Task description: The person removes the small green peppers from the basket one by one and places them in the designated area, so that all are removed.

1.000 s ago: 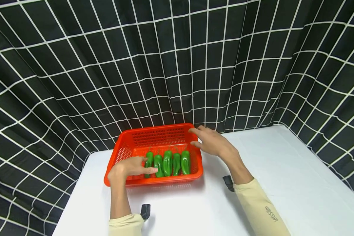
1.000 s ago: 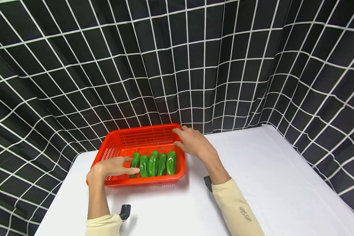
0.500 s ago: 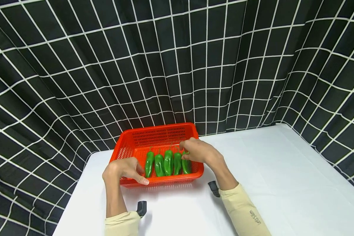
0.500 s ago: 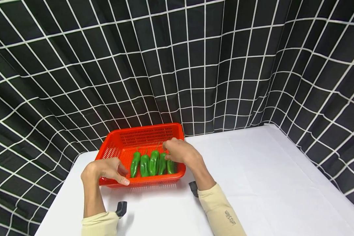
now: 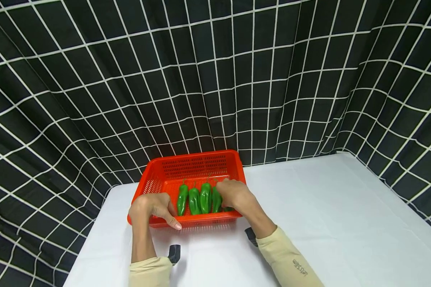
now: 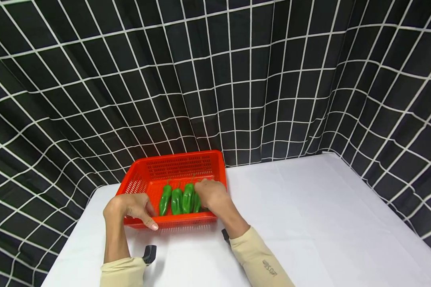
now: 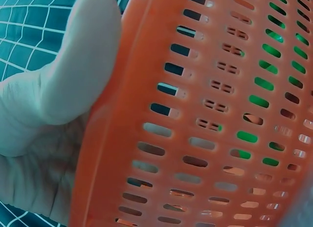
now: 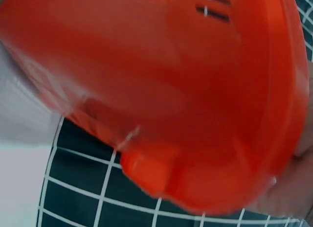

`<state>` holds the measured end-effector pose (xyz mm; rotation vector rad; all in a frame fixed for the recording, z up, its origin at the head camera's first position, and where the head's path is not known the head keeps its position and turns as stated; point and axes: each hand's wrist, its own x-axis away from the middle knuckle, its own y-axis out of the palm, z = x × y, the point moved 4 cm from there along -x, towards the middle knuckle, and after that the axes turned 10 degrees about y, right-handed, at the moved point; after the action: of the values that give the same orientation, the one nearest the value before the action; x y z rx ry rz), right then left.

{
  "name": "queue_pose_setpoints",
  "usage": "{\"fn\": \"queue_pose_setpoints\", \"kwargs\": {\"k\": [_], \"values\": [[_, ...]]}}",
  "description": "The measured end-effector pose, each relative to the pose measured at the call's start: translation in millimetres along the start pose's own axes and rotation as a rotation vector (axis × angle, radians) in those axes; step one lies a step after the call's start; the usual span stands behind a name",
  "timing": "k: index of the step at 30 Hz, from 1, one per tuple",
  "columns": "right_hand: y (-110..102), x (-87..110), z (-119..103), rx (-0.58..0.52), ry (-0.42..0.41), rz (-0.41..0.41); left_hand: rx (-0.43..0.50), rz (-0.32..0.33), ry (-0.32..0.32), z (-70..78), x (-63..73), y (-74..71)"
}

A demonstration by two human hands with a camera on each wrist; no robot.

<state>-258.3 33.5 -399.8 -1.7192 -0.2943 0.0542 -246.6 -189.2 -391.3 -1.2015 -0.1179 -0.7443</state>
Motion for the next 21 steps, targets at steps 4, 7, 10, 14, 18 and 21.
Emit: {"fn": "queue_pose_setpoints", "kwargs": {"k": [4, 7, 10, 14, 18, 21], "values": [[5, -0.7, -10, 0.036, 0.055, -0.016, -0.005, 0.003, -0.012, -2.6, -0.6, -1.6], [10, -0.3, -14, 0.038, 0.097, -0.02, 0.012, 0.009, -0.014, -3.6, -1.8, -1.3], [14, 0.5, -15, 0.032, 0.132, -0.019, 0.036, 0.009, -0.007, -4.0, -3.5, 1.2], [19, -0.6, -14, 0.007, 0.163, -0.007, 0.047, -0.001, -0.003, -4.0, -6.1, 3.2], [24, -4.4, -11, -0.012, 0.206, 0.012, 0.049, -0.004, 0.006, -3.8, -9.0, 2.5], [28, -7.2, -11, -0.013, 0.214, 0.038, 0.06, 0.003, -0.005, -5.0, -10.4, 3.0]]}}
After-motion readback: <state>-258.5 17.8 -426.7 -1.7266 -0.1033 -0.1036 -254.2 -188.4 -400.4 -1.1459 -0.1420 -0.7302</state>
